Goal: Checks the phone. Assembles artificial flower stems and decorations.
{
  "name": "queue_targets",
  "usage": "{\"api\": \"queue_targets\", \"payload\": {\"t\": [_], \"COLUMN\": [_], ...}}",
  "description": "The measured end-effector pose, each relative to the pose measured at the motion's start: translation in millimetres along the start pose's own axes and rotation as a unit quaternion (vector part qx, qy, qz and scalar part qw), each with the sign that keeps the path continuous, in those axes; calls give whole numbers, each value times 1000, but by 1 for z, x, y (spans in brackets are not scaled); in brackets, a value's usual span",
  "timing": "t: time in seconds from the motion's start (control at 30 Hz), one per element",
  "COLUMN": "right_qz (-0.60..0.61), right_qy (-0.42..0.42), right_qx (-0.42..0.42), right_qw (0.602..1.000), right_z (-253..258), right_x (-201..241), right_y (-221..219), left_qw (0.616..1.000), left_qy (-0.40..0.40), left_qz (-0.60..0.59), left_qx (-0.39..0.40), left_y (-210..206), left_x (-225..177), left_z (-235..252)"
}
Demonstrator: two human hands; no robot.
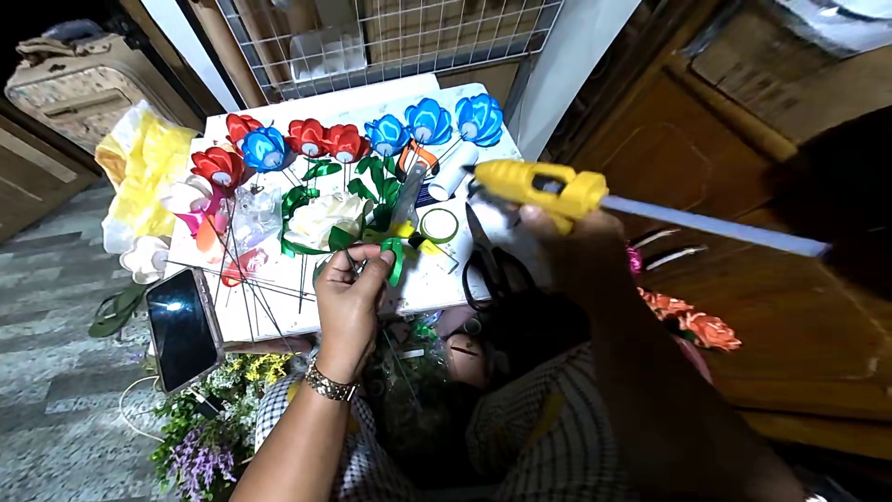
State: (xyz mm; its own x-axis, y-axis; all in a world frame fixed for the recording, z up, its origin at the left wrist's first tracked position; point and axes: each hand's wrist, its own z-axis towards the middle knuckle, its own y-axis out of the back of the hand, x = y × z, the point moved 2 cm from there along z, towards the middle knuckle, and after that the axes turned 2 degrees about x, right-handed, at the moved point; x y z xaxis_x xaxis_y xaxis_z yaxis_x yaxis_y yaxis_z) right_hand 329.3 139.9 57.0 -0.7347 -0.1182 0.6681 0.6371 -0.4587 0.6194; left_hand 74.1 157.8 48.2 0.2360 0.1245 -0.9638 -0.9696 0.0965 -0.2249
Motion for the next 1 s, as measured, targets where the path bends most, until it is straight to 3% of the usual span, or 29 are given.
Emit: {"api": "queue_targets", "payload": {"t": [0.07,0.17,0.33,0.43,0.53,0.63,0.73,0.87,1.0], "right_qz": [71,128,54,-112,-222,-101,-24,-45,-5], "right_qy": [-122,-148,-141,-147,-68,186,354,368,333], "right_qx": [24,33,67,141,198,142,55,49,-30], "right_qw": [990,980,986,973,952,967,933,928,942], "right_z": [16,27,26,15,-7,-21,-28,-25,-22], "right_x": [-24,-56,-55,-28,9,32,42,41,29], "right_y": [-6,-22,-34,-2,35,23,-23,-52,-58], "left_qw": [1000,998,988,982,978,972,968,964,958], "left_qy": [20,60,136,170,183,205,219,227,238], "left_qz": [-12,-33,-64,-86,-100,-111,-114,-128,-141], "left_qx": [6,8,19,18,18,33,47,61,73], "left_y": [-1,-2,-5,-5,-5,-12,-19,-23,-23], "left_x": [0,2,4,6,7,9,13,16,17], "left_z": [0,3,6,8,8,7,6,6,7]}}
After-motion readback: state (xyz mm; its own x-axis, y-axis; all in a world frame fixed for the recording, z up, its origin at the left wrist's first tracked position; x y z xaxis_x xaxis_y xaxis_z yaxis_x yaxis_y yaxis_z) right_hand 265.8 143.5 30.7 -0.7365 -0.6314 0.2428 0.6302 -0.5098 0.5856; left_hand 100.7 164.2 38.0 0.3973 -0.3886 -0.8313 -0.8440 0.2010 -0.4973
